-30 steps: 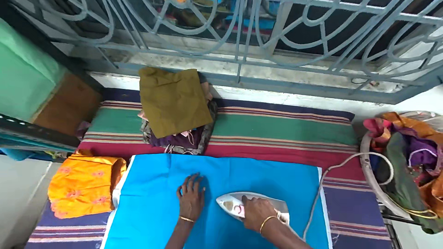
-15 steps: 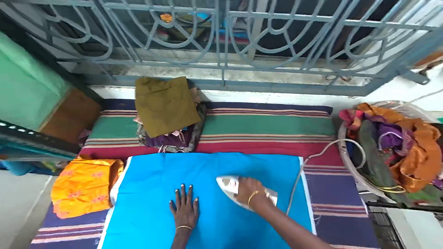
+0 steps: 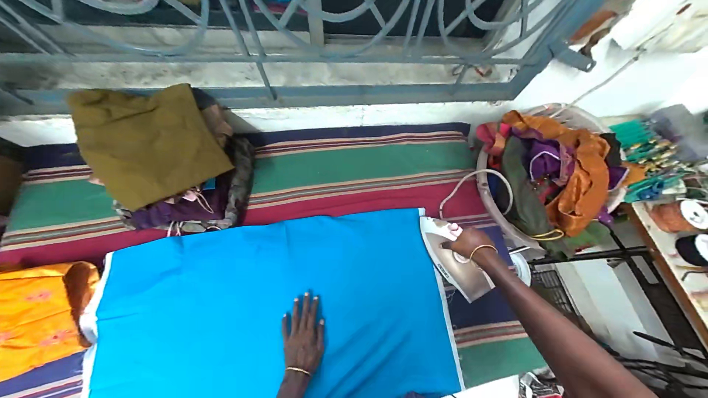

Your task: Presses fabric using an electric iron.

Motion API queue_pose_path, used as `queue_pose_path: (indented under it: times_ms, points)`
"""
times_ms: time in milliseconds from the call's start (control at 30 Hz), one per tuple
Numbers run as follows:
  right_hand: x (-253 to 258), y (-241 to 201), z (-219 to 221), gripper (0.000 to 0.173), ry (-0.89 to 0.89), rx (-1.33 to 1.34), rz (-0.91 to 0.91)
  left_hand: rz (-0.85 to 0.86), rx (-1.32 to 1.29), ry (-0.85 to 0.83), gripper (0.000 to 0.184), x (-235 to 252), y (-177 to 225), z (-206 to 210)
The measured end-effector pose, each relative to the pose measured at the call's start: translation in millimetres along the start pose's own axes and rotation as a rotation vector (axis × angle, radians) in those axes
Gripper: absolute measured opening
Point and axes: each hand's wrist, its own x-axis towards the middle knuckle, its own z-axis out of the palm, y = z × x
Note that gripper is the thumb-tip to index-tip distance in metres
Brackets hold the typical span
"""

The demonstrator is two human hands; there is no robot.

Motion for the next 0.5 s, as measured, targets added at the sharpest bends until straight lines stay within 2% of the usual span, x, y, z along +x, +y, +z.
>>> queue_pose_path:
  times_ms: [67, 167, 267, 333, 400, 500]
  points:
    - [-9.7, 3.1, 3.6, 0.056, 0.019, 0.002, -0.009, 0.007, 0.011, -0.004, 0.06, -13.0, 14.1, 12.2]
    - [-61.5, 3.4, 44.3, 0.056, 0.001, -0.022, -0.105, -0.028, 0.036, 0.034, 0.063, -20.3, 16.8, 22.5]
    - [-135.5, -12.7, 76.9, 0.07, -0.324, -0.192, -0.125, -0.049, 0.056, 0.038, 0.064, -19.3, 15.9, 25.3]
    - [-168.7, -15.8, 99.5, 0.067, -0.432, -0.234, -0.177, -0.059, 0.069, 0.042, 0.065, -18.9, 14.9, 26.7]
    - [-174.2, -17.0, 106.2, 0.063, -0.447, -0.249, -0.214, -0.068, 0.077, 0.047, 0.065, -18.9, 13.8, 28.4]
    - [-146.3, -28.1, 77.6, 0.066, -0.384, -0.225, -0.215, -0.078, 0.075, 0.059, 0.065, -18.7, 14.6, 26.9]
